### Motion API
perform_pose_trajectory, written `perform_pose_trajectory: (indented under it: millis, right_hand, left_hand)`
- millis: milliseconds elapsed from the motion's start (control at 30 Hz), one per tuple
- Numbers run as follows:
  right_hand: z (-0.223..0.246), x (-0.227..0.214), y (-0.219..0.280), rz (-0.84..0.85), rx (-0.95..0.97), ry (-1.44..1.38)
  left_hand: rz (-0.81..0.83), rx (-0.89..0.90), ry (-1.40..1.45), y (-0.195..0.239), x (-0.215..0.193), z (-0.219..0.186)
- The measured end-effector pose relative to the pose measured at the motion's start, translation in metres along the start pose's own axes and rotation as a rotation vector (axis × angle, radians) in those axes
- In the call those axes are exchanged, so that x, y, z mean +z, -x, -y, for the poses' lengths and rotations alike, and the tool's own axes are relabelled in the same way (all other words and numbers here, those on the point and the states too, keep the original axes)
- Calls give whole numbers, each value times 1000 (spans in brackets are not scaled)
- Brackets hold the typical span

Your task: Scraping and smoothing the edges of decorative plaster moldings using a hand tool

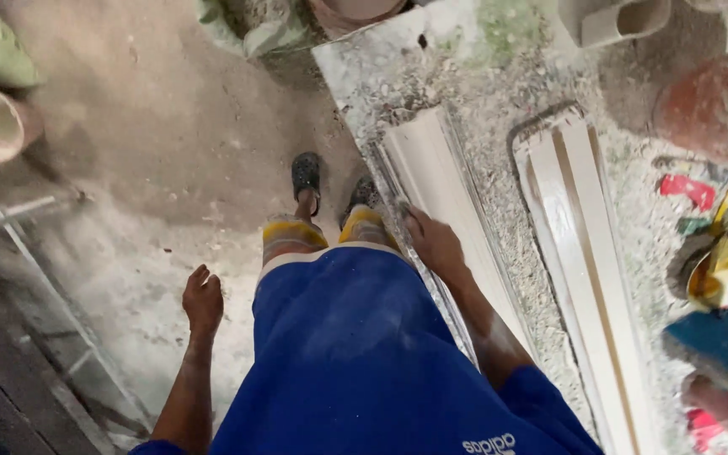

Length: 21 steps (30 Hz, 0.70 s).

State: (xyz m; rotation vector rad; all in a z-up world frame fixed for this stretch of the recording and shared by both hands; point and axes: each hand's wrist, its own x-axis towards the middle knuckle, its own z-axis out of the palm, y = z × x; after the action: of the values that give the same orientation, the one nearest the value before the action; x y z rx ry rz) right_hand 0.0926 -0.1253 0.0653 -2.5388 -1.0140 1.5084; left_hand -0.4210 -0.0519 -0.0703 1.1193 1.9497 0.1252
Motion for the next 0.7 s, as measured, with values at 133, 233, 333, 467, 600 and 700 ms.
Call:
perform_pose_trajectory:
  millis: [133,233,333,467,600,700]
  right_hand:
    - [28,-20,0,46,63,114]
    - [68,-29,-53,19,13,162]
    - [71,-18,-61,8,23,155]
    - [46,-23,-5,43,90,176]
    - [68,-27,-44,46,87,242]
    - [62,-17,-82,-90,-114,206]
  left_hand:
    - [9,-60,75,14,11,-9]
    - [45,2,132,13,22,-28]
    - [110,110,43,21,16,-56]
    - [81,237,67,0,15,-115]
    - [21,217,117,-10,17,-100]
    - [43,155,45,-14,22,-58]
